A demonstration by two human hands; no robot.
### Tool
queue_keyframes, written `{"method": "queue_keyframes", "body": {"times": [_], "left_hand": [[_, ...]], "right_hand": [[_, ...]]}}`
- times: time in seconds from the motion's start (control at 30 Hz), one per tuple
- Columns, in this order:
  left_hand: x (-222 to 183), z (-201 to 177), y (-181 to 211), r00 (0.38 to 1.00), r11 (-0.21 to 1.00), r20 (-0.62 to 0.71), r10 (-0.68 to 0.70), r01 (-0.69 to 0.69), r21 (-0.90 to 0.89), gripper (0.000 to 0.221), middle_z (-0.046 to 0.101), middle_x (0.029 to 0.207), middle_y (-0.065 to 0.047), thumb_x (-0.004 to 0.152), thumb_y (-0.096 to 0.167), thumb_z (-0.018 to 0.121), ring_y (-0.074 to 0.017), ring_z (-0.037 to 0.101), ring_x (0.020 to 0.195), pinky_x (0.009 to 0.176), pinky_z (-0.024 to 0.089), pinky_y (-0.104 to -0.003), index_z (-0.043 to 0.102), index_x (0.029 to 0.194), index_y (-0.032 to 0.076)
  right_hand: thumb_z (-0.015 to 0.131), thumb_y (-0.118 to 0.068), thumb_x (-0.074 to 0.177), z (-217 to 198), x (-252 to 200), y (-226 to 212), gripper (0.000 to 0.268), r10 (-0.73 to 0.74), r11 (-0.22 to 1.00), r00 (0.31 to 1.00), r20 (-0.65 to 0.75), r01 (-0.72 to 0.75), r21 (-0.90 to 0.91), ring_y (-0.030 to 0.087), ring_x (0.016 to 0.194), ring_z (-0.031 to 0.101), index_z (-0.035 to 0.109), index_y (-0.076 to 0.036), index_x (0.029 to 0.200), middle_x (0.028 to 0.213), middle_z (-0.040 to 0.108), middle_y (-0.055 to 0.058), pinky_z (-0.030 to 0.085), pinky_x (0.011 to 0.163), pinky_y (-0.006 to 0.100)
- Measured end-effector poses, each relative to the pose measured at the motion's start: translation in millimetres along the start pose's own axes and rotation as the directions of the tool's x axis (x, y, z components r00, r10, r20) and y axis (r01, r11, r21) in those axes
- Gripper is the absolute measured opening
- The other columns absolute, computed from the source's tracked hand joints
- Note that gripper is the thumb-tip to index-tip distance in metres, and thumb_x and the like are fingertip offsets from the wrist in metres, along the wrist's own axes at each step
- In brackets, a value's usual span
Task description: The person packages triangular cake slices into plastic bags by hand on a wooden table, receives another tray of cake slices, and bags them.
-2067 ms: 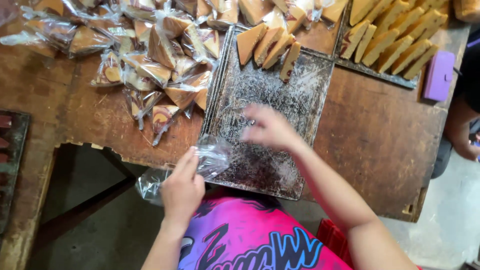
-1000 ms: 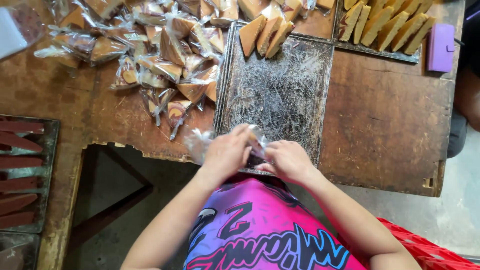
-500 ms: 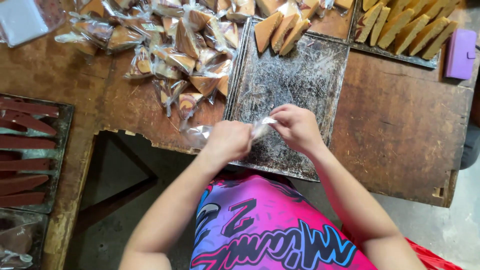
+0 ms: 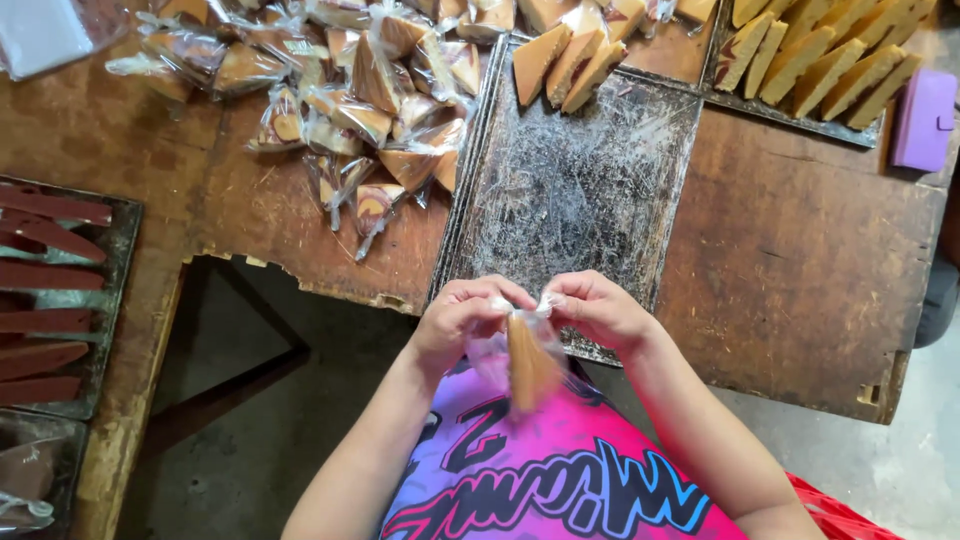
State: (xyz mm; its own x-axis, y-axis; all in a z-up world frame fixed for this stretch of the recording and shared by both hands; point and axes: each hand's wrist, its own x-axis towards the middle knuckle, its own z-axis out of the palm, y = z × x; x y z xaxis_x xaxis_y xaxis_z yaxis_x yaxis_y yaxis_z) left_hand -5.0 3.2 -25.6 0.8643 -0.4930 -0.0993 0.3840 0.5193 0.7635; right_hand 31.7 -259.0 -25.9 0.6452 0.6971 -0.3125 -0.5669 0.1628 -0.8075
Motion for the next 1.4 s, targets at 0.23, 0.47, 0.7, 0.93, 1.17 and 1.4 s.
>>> {"method": "queue_keyframes", "body": {"times": [0.23, 0.47, 0.7, 0.93, 1.17, 1.4], "left_hand": [[2, 30, 37, 0.953, 0.916, -0.191, -0.235, 0.283, 0.285, 0.008, 0.073, 0.081, -0.005, 0.088, 0.003, 0.073, -0.0089, 0.066, 0.07, 0.065, 0.053, -0.027, 0.073, 0.095, -0.002], [11, 46, 33, 0.921, 0.569, -0.383, 0.062, 0.283, 0.772, 0.059, 0.077, 0.098, 0.001, 0.081, 0.01, 0.076, -0.0203, 0.073, 0.088, 0.081, 0.056, -0.033, 0.061, 0.137, 0.019], [1, 32, -20, 0.837, 0.275, -0.195, 0.512, 0.055, 0.96, 0.013, 0.069, 0.104, -0.01, 0.091, 0.013, 0.073, -0.0303, 0.071, 0.093, 0.081, 0.056, -0.04, 0.072, 0.104, 0.012], [-3, 41, -7, 0.929, 0.494, -0.311, 0.202, 0.177, 0.851, 0.017, 0.065, 0.085, -0.011, 0.08, 0.018, 0.08, -0.0318, 0.067, 0.077, 0.069, 0.053, -0.041, 0.07, 0.087, 0.006], [-42, 57, 42, 0.785, 0.244, -0.177, 0.594, 0.034, 0.969, 0.01, 0.065, 0.087, -0.007, 0.089, 0.02, 0.079, -0.0223, 0.067, 0.077, 0.068, 0.053, -0.035, 0.077, 0.097, 0.013], [-55, 12, 56, 0.565, 0.916, -0.721, 0.401, -0.237, 0.324, 0.026, 0.067, 0.093, 0.001, 0.097, 0.023, 0.07, -0.0058, 0.061, 0.08, 0.062, 0.053, -0.026, 0.071, 0.112, 0.001]], "right_hand": [[0.076, -0.014, 0.097, 51, -17, -65, 0.01, -0.299, 0.699, 0.917, 0.262, 0.398, -0.594, 0.017, 0.096, 0.073, 0.073, -0.005, 0.096, 0.099, 0.074, 0.007, 0.058, 0.086, 0.034], [0.073, -0.018, 0.093, 50, 37, -10, 0.011, -0.534, 0.288, 0.846, -0.006, 0.175, -0.942, 0.022, 0.077, 0.063, 0.071, -0.008, 0.096, 0.083, 0.068, 0.006, 0.051, 0.071, 0.036], [0.069, -0.02, 0.095, 39, 31, 41, 0.015, 0.079, 0.996, 0.898, -0.432, -0.055, 0.067, 0.011, 0.068, 0.059, 0.071, -0.01, 0.106, 0.08, 0.065, -0.002, 0.051, 0.065, 0.029], [0.067, -0.019, 0.102, 21, 25, -2, 0.016, -0.33, 0.554, 0.919, 0.218, 0.375, -0.743, 0.016, 0.092, 0.06, 0.067, -0.003, 0.101, 0.1, 0.06, 0.004, 0.053, 0.08, 0.033], [0.056, -0.02, 0.106, 36, 67, 32, 0.019, 0.123, 0.978, 0.991, 0.06, -0.111, -0.174, 0.016, 0.083, 0.058, 0.07, -0.007, 0.107, 0.09, 0.061, 0.005, 0.046, 0.073, 0.032], [0.066, -0.007, 0.091, 138, 89, -65, 0.023, -0.63, 0.063, 0.652, 0.421, 0.583, -0.81, 0.047, 0.112, 0.057, 0.06, 0.003, 0.11, 0.12, 0.059, 0.027, 0.047, 0.095, 0.047]]}}
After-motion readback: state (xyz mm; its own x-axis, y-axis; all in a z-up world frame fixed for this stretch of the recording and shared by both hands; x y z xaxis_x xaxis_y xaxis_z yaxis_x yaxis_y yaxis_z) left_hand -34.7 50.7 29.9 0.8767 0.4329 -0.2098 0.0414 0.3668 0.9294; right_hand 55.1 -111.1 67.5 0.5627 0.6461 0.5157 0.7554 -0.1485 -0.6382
